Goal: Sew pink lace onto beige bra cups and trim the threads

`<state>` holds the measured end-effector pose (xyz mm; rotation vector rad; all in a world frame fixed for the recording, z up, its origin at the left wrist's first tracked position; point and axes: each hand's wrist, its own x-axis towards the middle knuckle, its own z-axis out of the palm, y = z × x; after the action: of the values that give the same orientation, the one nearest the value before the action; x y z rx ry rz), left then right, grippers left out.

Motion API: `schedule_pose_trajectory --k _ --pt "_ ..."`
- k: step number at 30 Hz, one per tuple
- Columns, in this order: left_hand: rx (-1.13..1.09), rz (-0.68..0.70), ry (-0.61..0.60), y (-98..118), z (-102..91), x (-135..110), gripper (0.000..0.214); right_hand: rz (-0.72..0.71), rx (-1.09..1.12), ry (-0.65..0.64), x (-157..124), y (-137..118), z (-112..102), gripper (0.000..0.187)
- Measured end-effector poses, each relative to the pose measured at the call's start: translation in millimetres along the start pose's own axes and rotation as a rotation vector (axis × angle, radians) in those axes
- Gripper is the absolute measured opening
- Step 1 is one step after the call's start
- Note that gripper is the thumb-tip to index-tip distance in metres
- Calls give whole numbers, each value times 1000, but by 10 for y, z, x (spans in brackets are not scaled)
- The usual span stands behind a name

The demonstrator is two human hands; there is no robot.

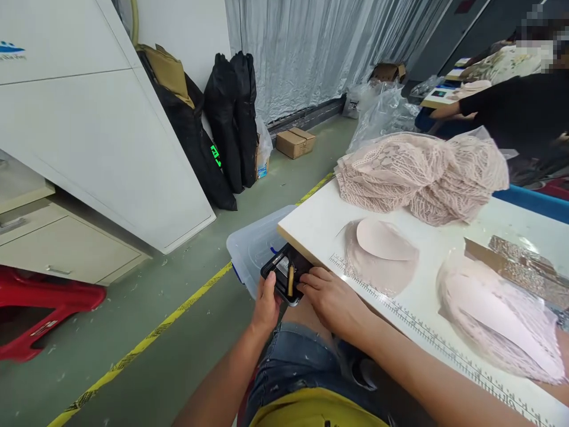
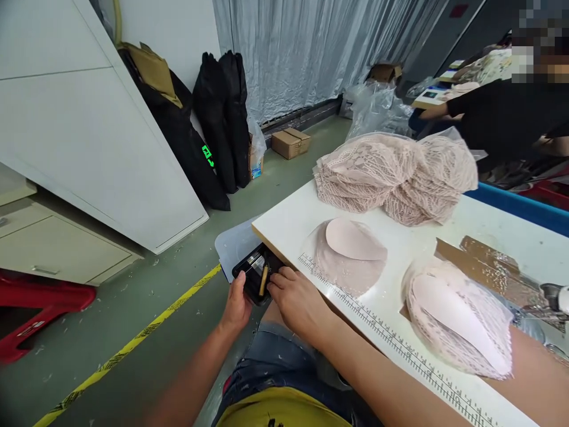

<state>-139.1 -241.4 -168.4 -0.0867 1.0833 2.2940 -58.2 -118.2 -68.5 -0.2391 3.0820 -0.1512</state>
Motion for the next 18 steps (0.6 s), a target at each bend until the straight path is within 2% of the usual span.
schedule_pose_trajectory --k 4,8,11,18 --pt "-5 -1 -1 -3 4 11 46 39 -45 -149 208 -84 -63 23" --pt "-36 -37 5 12 6 22 47 71 -84 -171 352 -168 -108 31" --pt "-24 -54 -3 23 -8 18 48 49 -94 -195 402 -181 -136 29" --pt "9 -70 -37 54 -34 10 53 -81 -112 -157 419 -75 -129 23"
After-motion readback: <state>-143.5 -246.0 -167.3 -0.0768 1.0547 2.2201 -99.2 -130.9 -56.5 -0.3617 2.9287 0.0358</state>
